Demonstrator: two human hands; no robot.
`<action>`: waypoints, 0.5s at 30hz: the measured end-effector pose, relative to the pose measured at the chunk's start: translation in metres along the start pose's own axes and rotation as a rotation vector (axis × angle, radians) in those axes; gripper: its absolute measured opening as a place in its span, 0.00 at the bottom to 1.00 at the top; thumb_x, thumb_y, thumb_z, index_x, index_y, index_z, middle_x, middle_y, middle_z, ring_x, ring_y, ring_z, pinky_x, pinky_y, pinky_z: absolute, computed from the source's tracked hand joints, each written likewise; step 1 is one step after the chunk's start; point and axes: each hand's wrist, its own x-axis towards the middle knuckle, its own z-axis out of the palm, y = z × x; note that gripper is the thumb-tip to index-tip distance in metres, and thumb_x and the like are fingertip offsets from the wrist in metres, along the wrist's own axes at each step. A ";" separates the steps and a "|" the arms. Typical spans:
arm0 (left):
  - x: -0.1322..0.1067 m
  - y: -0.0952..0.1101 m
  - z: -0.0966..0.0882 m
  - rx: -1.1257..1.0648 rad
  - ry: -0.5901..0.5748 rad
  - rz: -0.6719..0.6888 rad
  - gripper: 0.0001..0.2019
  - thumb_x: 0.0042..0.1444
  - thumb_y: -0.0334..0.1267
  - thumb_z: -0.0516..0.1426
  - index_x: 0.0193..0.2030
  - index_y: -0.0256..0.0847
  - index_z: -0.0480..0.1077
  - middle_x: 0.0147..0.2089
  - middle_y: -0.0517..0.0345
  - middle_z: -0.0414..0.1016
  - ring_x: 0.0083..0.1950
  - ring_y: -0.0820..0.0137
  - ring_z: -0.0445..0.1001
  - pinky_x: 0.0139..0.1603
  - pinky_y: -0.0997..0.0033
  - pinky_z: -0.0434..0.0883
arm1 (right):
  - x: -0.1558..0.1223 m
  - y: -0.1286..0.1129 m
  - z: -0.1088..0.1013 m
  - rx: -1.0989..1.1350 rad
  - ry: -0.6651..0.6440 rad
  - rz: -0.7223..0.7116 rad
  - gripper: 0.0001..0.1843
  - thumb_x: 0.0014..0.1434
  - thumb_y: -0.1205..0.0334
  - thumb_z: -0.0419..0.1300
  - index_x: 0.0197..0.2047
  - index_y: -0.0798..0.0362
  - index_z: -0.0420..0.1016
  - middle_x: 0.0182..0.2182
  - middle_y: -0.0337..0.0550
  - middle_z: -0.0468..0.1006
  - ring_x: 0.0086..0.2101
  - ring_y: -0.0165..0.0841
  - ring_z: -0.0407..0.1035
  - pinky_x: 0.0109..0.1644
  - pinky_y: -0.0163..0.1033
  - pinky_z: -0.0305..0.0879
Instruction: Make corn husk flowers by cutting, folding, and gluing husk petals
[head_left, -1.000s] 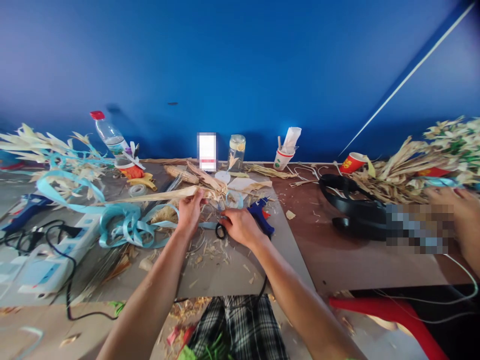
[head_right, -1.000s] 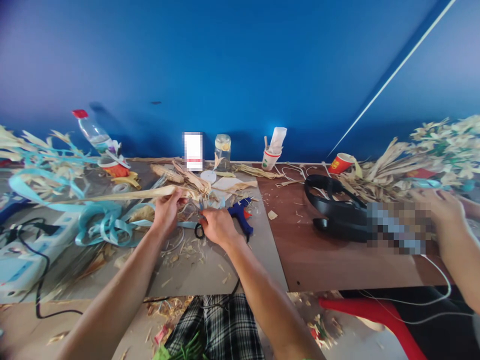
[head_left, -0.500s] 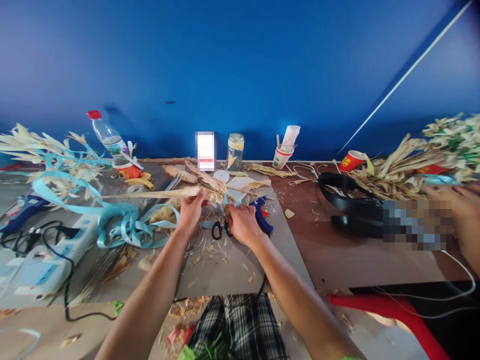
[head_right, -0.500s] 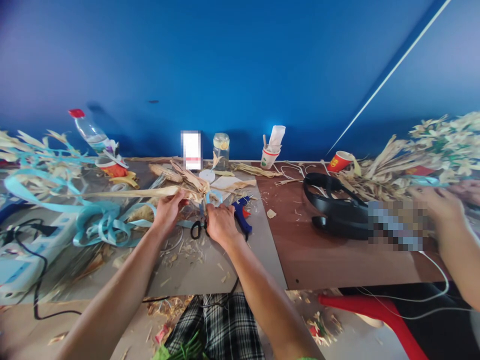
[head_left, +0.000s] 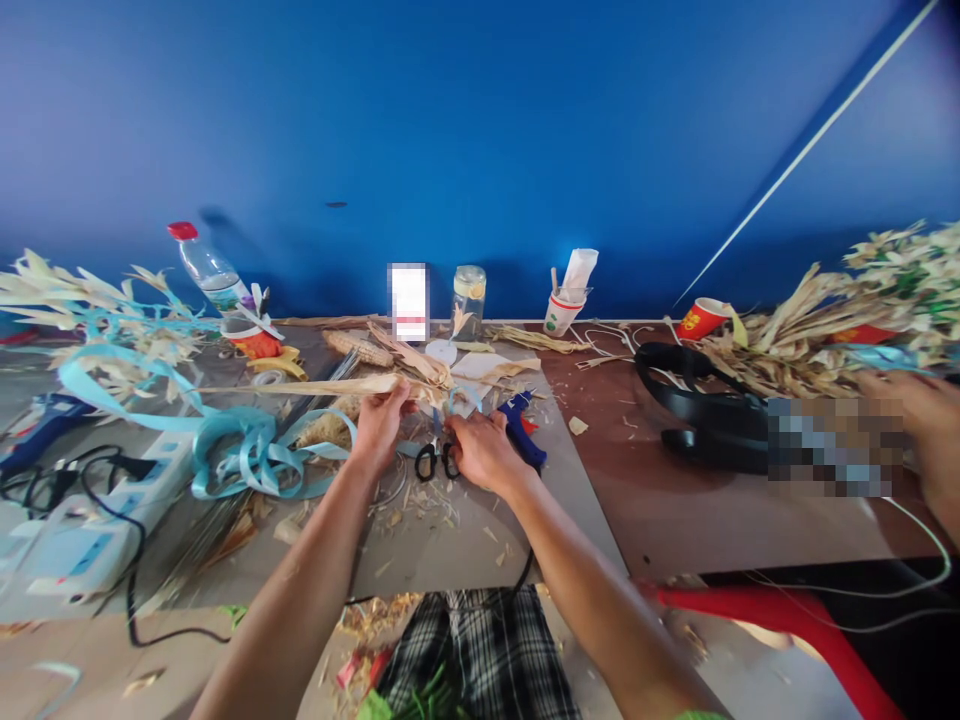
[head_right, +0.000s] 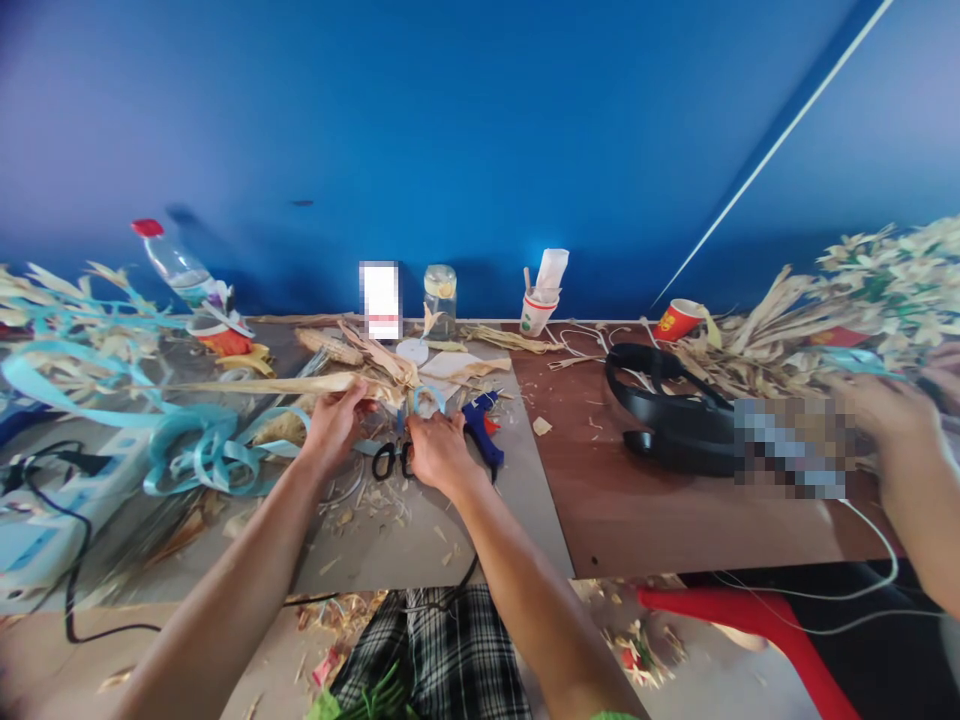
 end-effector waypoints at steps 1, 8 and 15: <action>0.000 0.000 0.000 -0.001 0.000 0.004 0.19 0.36 0.49 0.67 0.27 0.34 0.73 0.26 0.57 0.73 0.25 0.74 0.69 0.28 0.74 0.68 | 0.000 0.000 0.001 -0.002 0.006 -0.007 0.15 0.53 0.70 0.54 0.45 0.57 0.69 0.36 0.53 0.78 0.44 0.44 0.68 0.48 0.47 0.52; -0.002 0.004 0.001 -0.053 -0.033 -0.012 0.18 0.36 0.47 0.68 0.29 0.35 0.73 0.28 0.57 0.74 0.27 0.74 0.69 0.29 0.74 0.69 | 0.007 0.006 0.007 0.110 0.188 0.060 0.16 0.56 0.67 0.54 0.49 0.55 0.65 0.33 0.46 0.78 0.42 0.40 0.70 0.52 0.48 0.49; -0.003 0.005 0.002 -0.055 -0.054 -0.060 0.19 0.34 0.47 0.68 0.27 0.35 0.72 0.26 0.59 0.72 0.25 0.75 0.68 0.28 0.74 0.67 | 0.003 0.001 0.005 -0.016 -0.017 -0.002 0.08 0.52 0.65 0.58 0.39 0.54 0.70 0.33 0.51 0.78 0.42 0.45 0.69 0.49 0.49 0.51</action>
